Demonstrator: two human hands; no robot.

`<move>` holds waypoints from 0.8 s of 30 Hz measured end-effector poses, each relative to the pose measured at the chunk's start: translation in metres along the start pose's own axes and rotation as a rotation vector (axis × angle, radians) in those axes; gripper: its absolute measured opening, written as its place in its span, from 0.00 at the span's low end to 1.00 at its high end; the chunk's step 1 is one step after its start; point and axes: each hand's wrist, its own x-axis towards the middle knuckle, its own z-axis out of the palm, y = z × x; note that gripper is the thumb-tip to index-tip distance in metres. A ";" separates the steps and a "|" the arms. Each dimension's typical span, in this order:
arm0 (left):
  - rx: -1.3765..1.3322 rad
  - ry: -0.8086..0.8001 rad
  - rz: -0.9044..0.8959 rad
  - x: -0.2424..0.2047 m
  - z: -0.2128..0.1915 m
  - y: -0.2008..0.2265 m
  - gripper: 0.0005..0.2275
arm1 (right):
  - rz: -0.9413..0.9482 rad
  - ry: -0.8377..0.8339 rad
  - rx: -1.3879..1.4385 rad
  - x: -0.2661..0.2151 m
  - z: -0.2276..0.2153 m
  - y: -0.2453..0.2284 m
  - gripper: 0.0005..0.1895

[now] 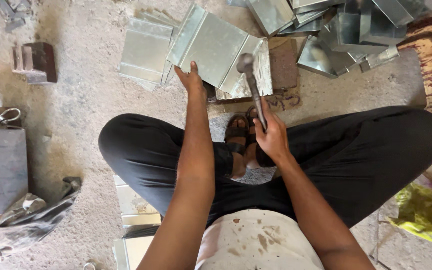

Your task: The person sits on the floor and uses a hammer to strike rectangular metal pieces placed on a wooden block. They repeatedly pick up the metal pieces, position them, and hit them with the hammer to shape or flatten them.

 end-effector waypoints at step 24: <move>0.593 0.219 0.067 -0.077 0.064 0.055 0.44 | 0.507 -0.300 0.069 0.003 0.015 0.012 0.40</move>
